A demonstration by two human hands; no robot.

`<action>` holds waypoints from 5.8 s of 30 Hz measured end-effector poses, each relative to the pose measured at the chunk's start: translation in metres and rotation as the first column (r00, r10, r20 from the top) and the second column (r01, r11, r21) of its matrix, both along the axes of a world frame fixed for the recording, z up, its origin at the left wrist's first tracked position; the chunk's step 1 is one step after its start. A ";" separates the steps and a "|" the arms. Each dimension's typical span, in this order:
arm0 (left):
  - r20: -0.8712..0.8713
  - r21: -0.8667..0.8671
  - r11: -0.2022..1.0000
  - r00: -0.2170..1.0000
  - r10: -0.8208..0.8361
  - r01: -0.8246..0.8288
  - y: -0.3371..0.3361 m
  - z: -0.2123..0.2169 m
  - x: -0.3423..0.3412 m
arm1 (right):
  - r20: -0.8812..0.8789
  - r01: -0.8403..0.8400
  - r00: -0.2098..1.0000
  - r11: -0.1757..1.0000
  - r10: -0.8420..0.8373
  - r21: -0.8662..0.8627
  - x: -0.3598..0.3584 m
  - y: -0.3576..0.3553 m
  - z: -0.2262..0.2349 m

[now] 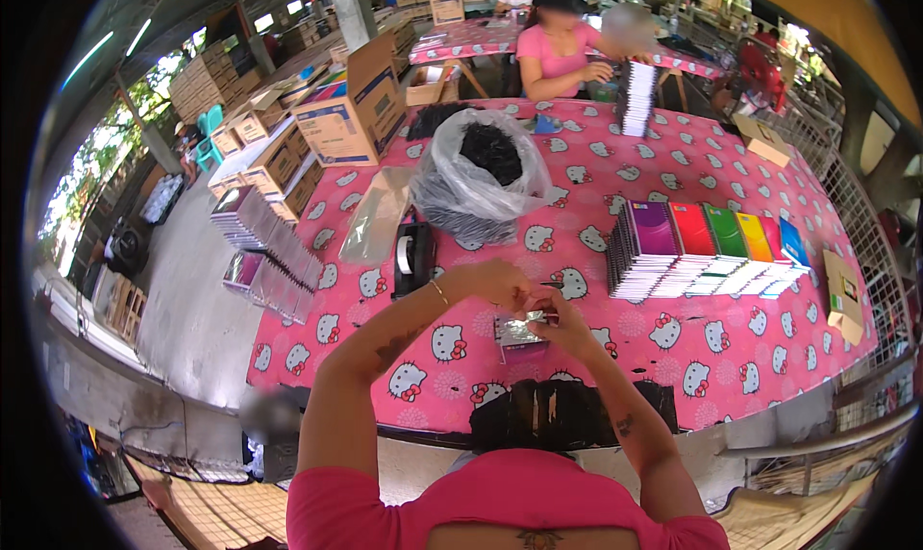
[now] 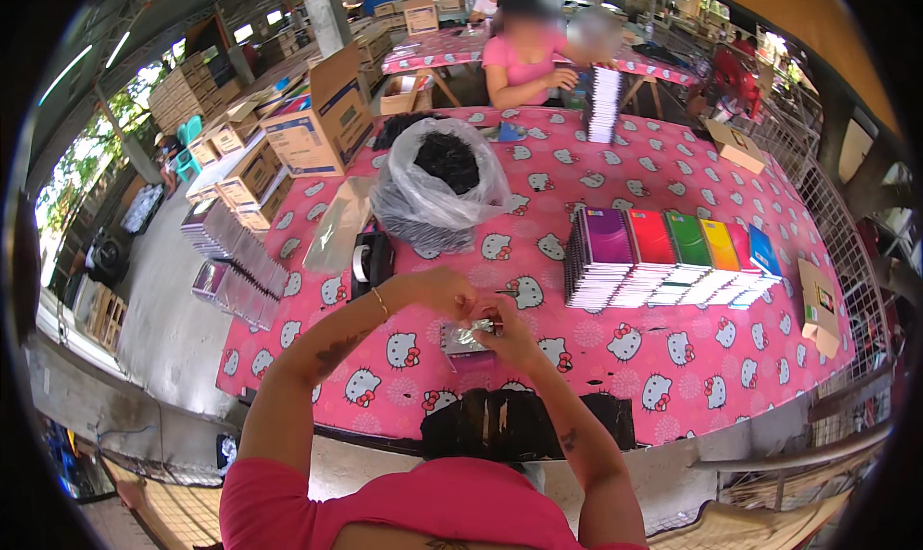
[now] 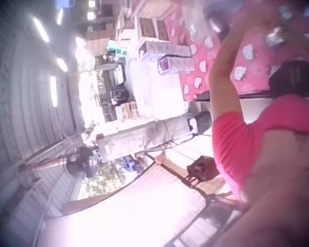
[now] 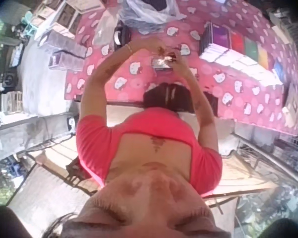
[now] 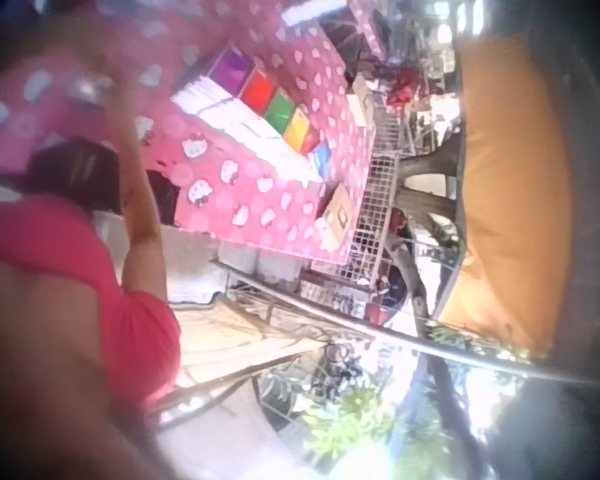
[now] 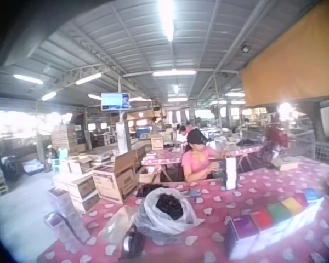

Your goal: The person organizes stacks of colorful books on a table and then individually wraps each book in plastic film, using a tape dispenser to secure the packaging.

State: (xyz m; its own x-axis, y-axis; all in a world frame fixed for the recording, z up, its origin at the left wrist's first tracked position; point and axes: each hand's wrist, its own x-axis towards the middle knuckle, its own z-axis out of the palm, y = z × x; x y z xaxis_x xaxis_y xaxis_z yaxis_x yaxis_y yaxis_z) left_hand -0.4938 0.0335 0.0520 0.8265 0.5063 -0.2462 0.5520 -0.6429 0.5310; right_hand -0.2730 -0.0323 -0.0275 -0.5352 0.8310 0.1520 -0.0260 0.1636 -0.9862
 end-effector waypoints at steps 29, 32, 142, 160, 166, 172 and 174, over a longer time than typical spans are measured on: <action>0.561 -0.266 -0.756 -0.734 0.383 -0.598 -0.209 0.083 -0.429 | 0.453 0.126 0.764 0.794 -0.460 0.595 -0.056 -0.085 -0.087; 0.548 0.133 -0.818 -0.646 0.531 -0.560 -0.232 0.060 -0.483 | 0.463 0.138 0.758 0.806 -0.460 0.575 -0.067 -0.089 -0.079; 0.055 0.421 0.671 0.756 0.652 -0.610 -0.171 -0.121 0.007 | 0.419 0.552 0.527 0.672 -0.740 0.493 0.017 -0.054 -0.055; 0.558 0.670 0.580 0.830 0.019 -0.463 0.017 0.009 0.497 | 0.525 0.260 -0.037 0.499 -0.850 0.827 0.553 0.098 0.062; 0.516 0.732 0.522 0.857 -0.005 -0.438 0.063 -0.006 0.506 | 0.008 0.379 0.242 0.102 -0.970 0.920 0.528 0.041 0.082; 0.937 0.162 0.707 0.333 0.109 -0.688 0.002 0.094 0.476 | 0.069 0.565 0.732 0.661 -0.677 0.493 0.469 -0.082 -0.029; 0.743 -0.089 0.751 0.459 0.488 -0.655 -0.014 0.111 0.450 | 0.421 0.233 0.597 0.649 -0.684 0.724 0.450 -0.110 -0.047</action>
State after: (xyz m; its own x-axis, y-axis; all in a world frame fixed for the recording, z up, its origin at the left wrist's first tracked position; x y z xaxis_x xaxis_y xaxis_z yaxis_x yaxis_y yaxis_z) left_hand -0.0434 0.0195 0.1626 0.1955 0.8930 0.4054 0.3553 -0.4498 0.8194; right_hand 0.1771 -0.1421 -0.0749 -0.2422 0.8544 0.4597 0.7800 0.4533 -0.4314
